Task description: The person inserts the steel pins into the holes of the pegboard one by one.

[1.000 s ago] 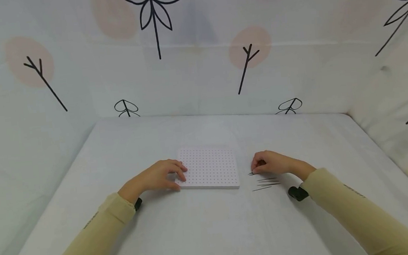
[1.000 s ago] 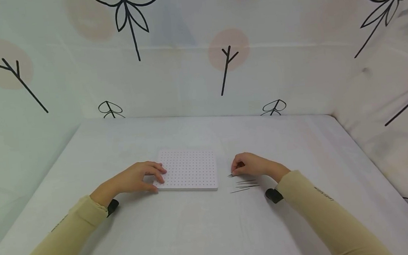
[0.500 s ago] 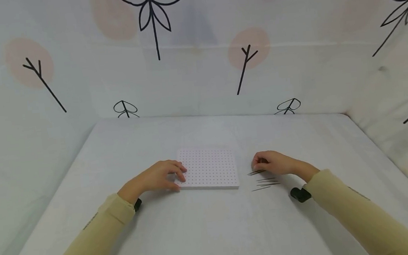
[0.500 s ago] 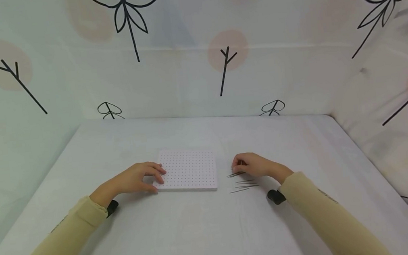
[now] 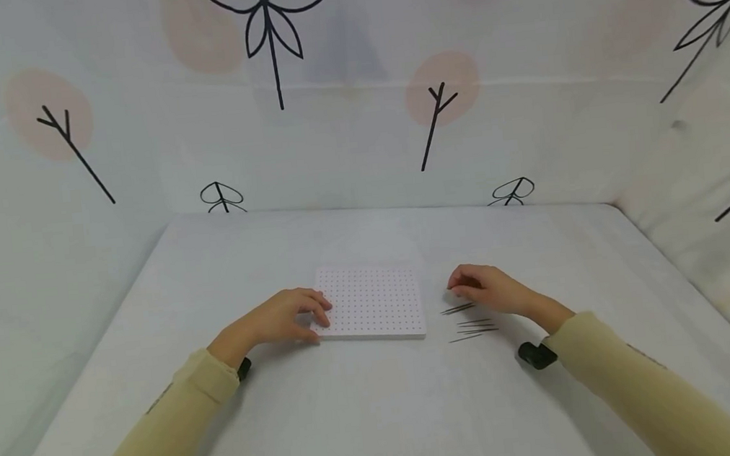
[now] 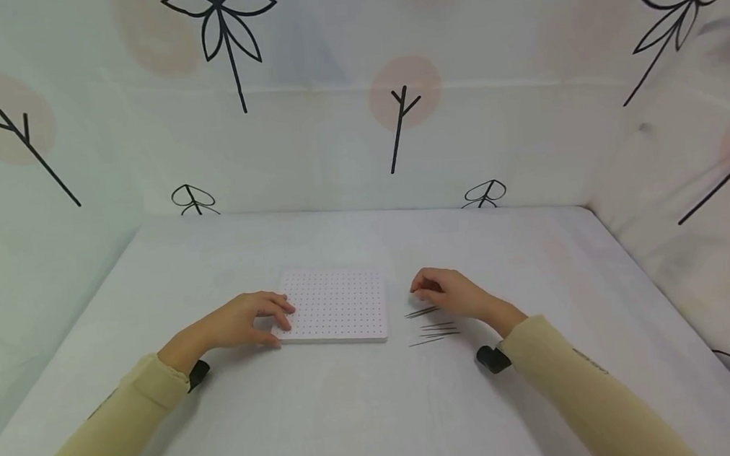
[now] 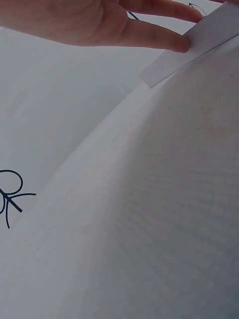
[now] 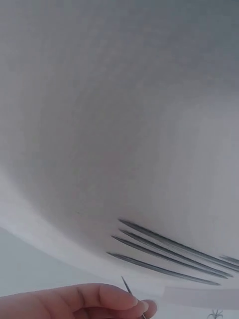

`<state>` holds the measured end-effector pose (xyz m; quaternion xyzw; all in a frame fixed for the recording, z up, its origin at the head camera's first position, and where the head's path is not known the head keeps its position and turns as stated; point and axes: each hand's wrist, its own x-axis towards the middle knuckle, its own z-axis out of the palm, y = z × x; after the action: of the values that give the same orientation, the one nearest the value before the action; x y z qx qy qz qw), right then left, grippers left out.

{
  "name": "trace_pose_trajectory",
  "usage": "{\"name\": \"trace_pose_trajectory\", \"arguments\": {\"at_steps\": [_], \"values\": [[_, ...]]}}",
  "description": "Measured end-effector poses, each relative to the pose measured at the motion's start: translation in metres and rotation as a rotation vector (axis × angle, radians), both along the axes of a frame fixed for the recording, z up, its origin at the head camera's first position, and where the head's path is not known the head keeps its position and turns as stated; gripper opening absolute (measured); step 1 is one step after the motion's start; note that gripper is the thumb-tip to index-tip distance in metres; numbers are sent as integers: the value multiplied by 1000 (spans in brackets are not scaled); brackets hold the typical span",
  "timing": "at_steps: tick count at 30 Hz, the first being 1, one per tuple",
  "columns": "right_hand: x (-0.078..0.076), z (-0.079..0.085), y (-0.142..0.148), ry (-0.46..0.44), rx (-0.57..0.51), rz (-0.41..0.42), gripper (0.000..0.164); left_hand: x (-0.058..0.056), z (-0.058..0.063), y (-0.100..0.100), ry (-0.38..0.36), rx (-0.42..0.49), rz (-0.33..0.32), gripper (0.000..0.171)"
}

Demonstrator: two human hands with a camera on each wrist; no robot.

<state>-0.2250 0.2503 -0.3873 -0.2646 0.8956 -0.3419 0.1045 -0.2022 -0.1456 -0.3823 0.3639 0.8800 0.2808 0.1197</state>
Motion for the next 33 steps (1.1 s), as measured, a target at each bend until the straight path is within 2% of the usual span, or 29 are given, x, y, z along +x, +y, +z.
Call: {"name": "trace_pose_trajectory", "arguments": {"at_steps": [1,8,11,18,22,28,33], "values": [[1,1,-1,-1,-19,-7,10,0,0,0,-1,-1,2,20],[29,38,-24,-14,-107,-54,9,0,0,-1,1,5,0,20],[28,35,-25,-26,-144,-56,8,0,-1,-1,3,13,0,20],[17,12,-22,-61,-232,-65,9,0,-4,-2,-7,15,10,20],[16,6,-25,-63,-272,-46,11,2,-6,-3,-15,15,15,20],[19,8,-33,-49,-299,-37,9,1,-7,-2,8,18,0,20],[30,25,-44,-38,-306,-25,8,1,-5,-2,20,20,-5,20]]}}
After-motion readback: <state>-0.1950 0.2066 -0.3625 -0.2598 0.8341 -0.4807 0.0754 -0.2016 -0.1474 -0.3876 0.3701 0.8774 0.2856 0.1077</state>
